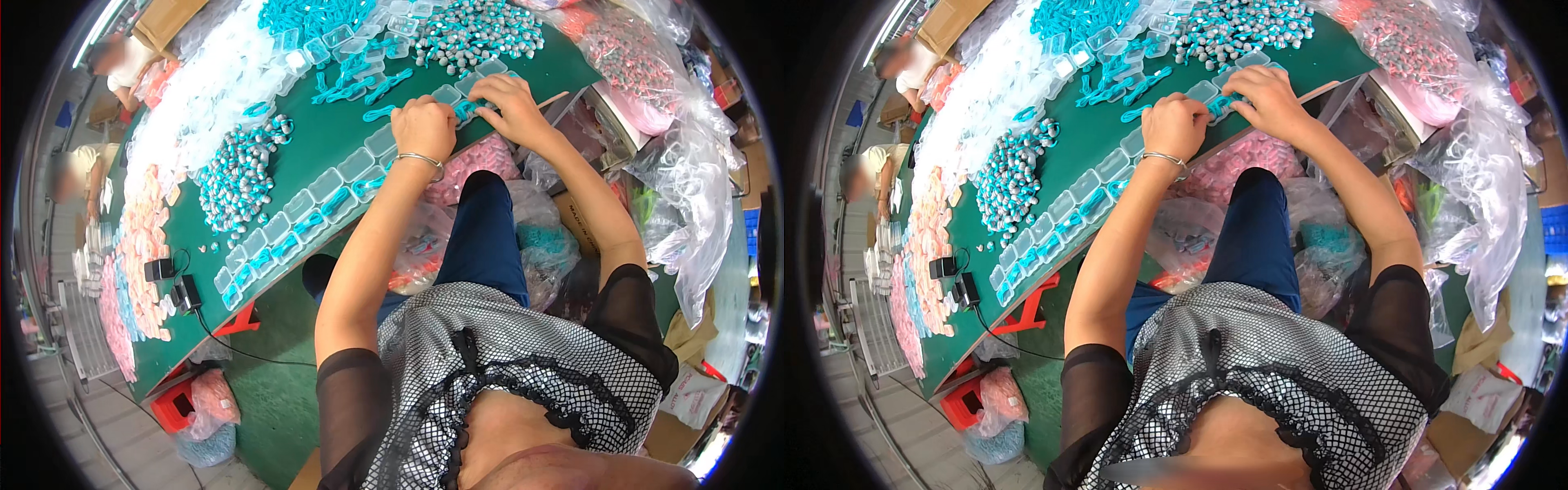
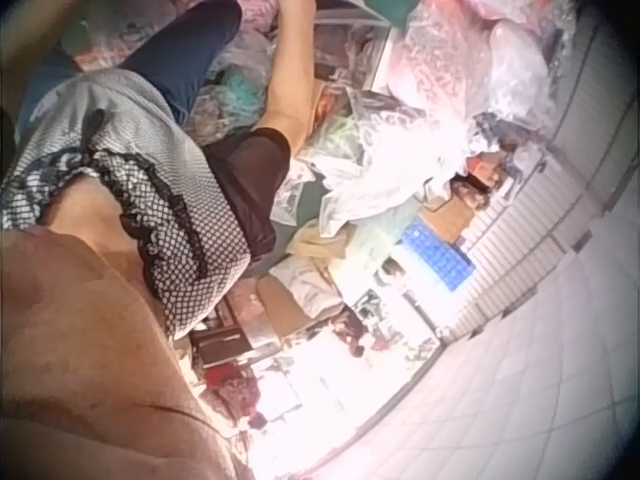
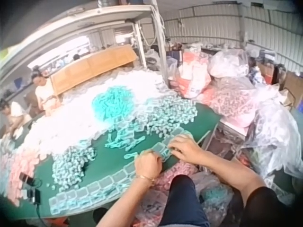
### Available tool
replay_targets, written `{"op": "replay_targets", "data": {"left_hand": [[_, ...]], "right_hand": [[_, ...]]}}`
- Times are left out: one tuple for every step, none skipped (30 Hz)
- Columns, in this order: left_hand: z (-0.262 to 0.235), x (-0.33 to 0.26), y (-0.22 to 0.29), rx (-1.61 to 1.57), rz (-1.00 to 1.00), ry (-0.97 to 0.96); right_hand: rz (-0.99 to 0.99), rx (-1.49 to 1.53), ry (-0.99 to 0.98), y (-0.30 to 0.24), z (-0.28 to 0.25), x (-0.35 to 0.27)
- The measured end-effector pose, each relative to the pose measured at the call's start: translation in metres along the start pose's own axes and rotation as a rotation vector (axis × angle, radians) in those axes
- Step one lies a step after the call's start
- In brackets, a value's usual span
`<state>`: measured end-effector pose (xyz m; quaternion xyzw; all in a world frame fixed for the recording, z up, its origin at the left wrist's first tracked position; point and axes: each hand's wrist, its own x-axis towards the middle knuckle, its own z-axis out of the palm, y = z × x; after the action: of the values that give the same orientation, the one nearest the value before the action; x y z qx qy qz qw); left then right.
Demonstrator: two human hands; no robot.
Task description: Sorting and organizing small teal plastic components into segmented containers.
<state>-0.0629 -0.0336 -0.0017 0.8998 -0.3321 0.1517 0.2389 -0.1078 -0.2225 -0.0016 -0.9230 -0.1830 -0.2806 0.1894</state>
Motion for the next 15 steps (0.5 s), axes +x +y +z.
{"op": "replay_targets", "data": {"left_hand": [[0.001, 0.001, 0.0, -0.009, -0.029, 0.012], [0.003, 0.001, 0.0, -0.019, -0.059, 0.024], [0.001, 0.004, 0.002, -0.018, -0.057, 0.023], [0.0, 0.006, 0.003, -0.017, -0.116, -0.053], [-0.001, 0.009, 0.004, -0.016, -0.175, -0.128], [-0.001, 0.011, 0.005, -0.016, -0.176, -0.128], [-0.001, 0.014, 0.005, -0.053, -0.239, -0.167], [-0.001, 0.016, 0.005, -0.091, -0.302, -0.205], [-0.001, 0.018, 0.004, -0.092, -0.303, -0.204], [-0.002, 0.019, 0.003, -0.091, -0.325, -0.242], [-0.002, 0.019, 0.003, -0.09, -0.348, -0.28], [-0.002, 0.019, 0.002, -0.091, -0.348, -0.279], [-0.001, 0.017, 0.002, -0.091, -0.316, -0.222], [0.0, 0.016, 0.001, -0.091, -0.285, -0.166], [0.001, 0.015, 0.0, -0.092, -0.287, -0.164]], "right_hand": [[0.002, 0.001, 0.0, 0.001, 0.0, 0.0], [0.001, -0.002, -0.039, 0.003, 0.001, 0.0], [0.0, -0.006, -0.076, 0.005, 0.002, 0.0], [0.001, -0.006, -0.075, 0.007, 0.002, 0.0], [-0.008, 0.01, -0.094, 0.008, 0.003, 0.0], [-0.016, 0.025, -0.114, 0.009, 0.004, 0.0], [-0.017, 0.025, -0.115, 0.009, 0.004, 0.0], [-0.017, 0.019, -0.11, 0.008, 0.005, 0.0], [-0.017, 0.013, -0.106, 0.008, 0.005, 0.0], [-0.018, 0.011, -0.107, 0.008, 0.005, 0.0], [-0.016, 0.016, -0.094, 0.008, 0.005, 0.0], [-0.014, 0.02, -0.081, 0.008, 0.005, -0.001], [-0.015, 0.019, -0.082, 0.008, 0.005, 0.0], [-0.014, 0.027, -0.069, 0.007, 0.006, 0.0], [-0.015, 0.036, -0.055, 0.007, 0.006, 0.001]]}}
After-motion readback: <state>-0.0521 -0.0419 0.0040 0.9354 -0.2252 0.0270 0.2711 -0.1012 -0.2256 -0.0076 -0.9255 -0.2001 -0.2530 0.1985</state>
